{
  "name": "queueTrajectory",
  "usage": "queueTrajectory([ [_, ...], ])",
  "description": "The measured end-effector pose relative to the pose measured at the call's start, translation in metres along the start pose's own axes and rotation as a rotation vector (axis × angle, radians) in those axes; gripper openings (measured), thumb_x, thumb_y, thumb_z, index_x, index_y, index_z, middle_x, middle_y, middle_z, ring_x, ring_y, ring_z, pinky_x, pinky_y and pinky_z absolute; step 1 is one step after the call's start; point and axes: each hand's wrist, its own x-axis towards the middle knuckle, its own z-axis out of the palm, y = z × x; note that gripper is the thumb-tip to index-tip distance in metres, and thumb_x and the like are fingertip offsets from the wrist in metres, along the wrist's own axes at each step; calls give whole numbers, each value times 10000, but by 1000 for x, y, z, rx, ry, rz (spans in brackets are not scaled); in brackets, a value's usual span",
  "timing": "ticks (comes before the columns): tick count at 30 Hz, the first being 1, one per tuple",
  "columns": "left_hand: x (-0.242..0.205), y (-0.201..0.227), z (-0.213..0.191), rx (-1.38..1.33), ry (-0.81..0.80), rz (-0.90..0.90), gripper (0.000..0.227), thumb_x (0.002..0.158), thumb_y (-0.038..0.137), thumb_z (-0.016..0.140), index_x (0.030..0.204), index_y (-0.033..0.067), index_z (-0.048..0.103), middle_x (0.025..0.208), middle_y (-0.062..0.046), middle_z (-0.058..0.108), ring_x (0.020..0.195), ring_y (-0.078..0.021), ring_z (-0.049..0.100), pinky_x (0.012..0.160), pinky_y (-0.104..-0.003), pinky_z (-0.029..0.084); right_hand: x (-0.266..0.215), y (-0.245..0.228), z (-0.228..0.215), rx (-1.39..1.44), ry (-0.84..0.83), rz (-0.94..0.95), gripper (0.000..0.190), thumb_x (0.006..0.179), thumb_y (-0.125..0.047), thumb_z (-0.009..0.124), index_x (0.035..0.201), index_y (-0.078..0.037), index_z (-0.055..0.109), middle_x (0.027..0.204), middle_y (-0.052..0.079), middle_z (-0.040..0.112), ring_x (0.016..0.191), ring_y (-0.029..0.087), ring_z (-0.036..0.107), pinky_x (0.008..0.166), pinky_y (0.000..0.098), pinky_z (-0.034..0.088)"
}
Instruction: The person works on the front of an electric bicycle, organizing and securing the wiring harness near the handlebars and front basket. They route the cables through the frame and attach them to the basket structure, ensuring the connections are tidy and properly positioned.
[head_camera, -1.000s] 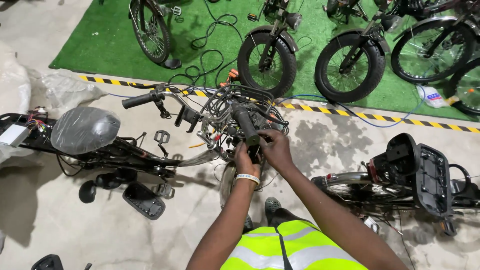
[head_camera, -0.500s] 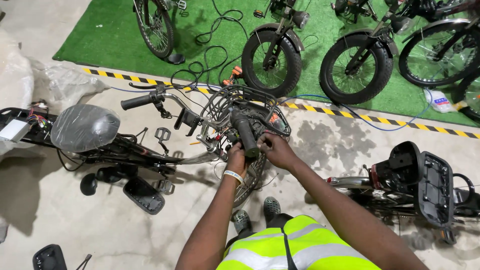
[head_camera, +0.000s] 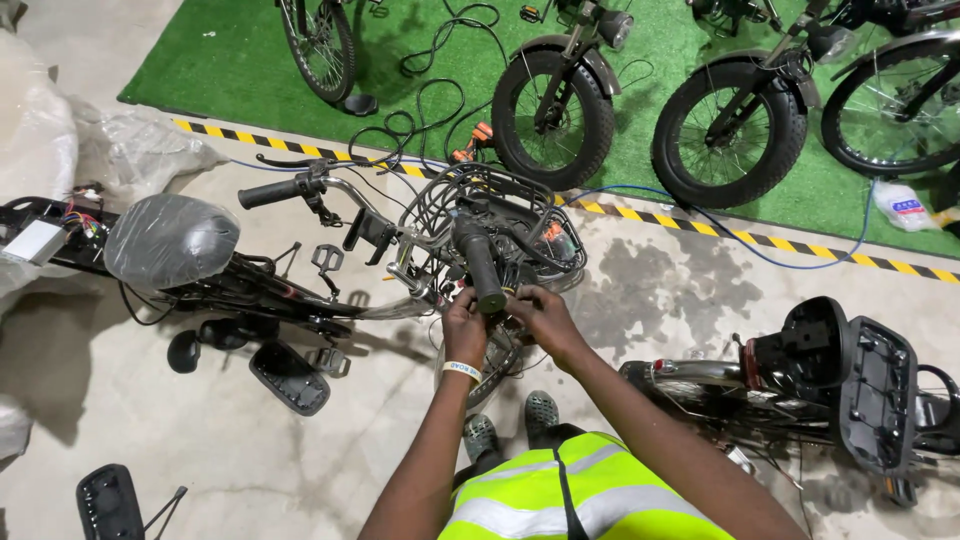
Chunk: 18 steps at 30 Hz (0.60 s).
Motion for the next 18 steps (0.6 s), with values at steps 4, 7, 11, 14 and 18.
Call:
queueTrajectory([
  [4,5,-4,-3,87,-9,129,237,848,-38,626,1021,96,717,866,-71,707,882,-131,584,813,-295,514,-1,-17,-1,31,24,56,319,916,-262,619,1065,21,632,899,225,671,775,316,713,643,448,619],
  [7,18,-12,-6,191,-25,137,200,807,-8,662,910,125,770,810,-71,722,841,-140,620,800,-355,531,9,-14,-1,161,50,140,351,919,-265,543,1086,40,589,860,227,652,690,299,717,618,431,617],
  [11,19,1,-6,243,-60,130,176,780,13,693,892,120,777,761,-69,714,790,-144,625,761,-344,530,7,-19,-6,205,-25,194,345,955,-285,470,1071,30,551,752,193,664,610,251,713,554,377,616],
  [14,20,14,-3,295,-105,137,141,766,31,702,864,105,771,711,-70,701,736,-154,635,723,-332,532,12,-20,-12,230,-81,215,332,976,-273,477,1068,42,524,734,215,675,583,259,709,521,364,615],
  [18,15,20,6,323,-143,216,135,794,51,687,897,85,767,762,-100,717,801,-168,655,770,-336,532,12,-31,-16,247,-110,241,344,996,-287,456,1046,49,505,718,188,669,566,232,706,491,332,615],
])
